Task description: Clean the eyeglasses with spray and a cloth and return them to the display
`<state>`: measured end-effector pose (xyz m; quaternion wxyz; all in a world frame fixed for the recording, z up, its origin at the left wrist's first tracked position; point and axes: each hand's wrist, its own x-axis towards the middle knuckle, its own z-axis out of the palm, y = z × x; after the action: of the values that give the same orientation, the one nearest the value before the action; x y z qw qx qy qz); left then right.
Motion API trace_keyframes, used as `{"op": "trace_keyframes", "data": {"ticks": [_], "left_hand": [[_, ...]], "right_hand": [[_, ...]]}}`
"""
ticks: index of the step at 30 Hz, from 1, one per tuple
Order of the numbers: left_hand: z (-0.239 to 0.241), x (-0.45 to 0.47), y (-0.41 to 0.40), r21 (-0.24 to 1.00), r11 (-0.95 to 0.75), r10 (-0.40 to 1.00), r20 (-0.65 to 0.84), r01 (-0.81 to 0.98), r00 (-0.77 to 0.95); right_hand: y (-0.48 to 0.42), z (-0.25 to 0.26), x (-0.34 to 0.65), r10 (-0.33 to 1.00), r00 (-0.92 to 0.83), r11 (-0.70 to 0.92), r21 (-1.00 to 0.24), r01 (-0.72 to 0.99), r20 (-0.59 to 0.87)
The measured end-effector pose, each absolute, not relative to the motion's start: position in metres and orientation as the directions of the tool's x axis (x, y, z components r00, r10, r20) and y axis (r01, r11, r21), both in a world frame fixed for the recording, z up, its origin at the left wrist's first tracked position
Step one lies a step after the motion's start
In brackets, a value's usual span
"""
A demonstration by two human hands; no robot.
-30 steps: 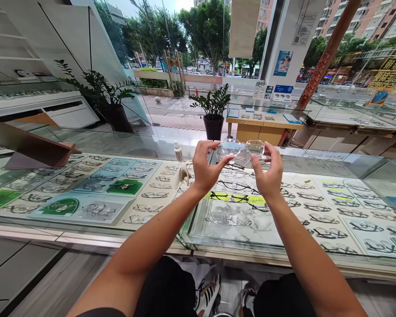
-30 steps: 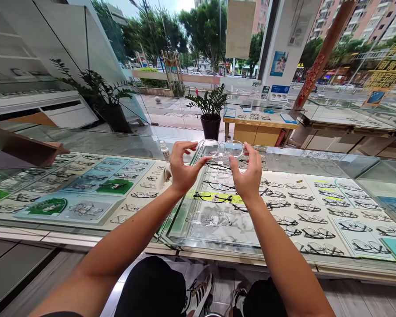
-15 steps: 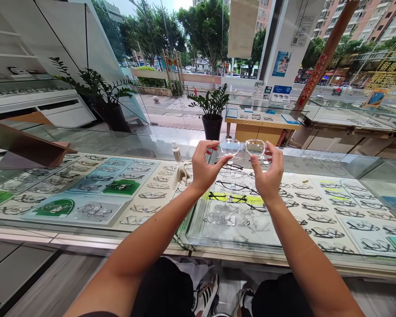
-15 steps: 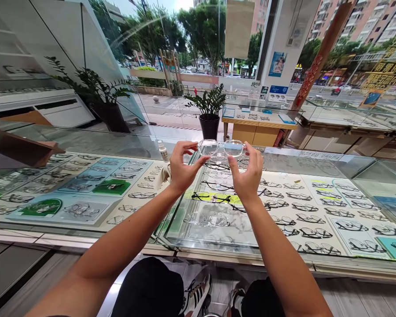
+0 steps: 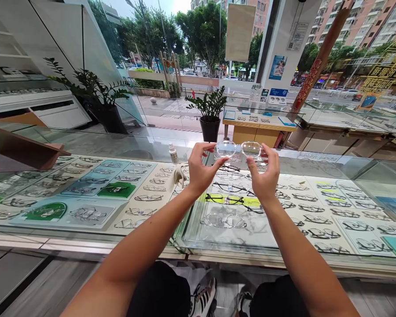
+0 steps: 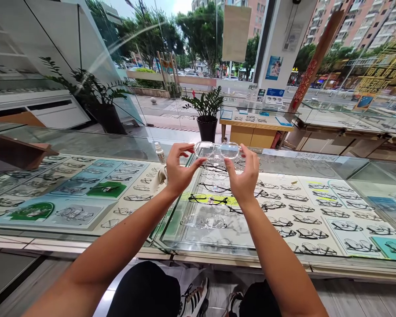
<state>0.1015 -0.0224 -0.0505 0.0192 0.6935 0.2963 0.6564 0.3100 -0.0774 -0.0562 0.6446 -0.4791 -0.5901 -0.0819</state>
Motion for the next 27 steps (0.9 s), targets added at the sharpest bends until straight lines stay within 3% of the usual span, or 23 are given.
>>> {"op": "trace_keyframes", "data": {"ticks": [13,20,27], "left_hand": [[-0.049,0.098,-0.018,0.259,-0.851,0.27,0.962,0.457,-0.043],[-0.051,0.1,-0.022,0.262,-0.849,0.296,0.955,0.46,0.002],[-0.057,0.103,-0.02,0.324,-0.817,0.33,0.941,0.478,-0.074]], "right_hand": [[-0.07,-0.064,0.316,0.559,0.258,0.513,-0.574,0.638,0.788],[-0.074,-0.063,0.31,0.428,0.259,0.552,-0.478,0.684,0.866],[-0.077,-0.063,0.303,0.359,0.233,0.586,-0.412,0.697,0.904]]}}
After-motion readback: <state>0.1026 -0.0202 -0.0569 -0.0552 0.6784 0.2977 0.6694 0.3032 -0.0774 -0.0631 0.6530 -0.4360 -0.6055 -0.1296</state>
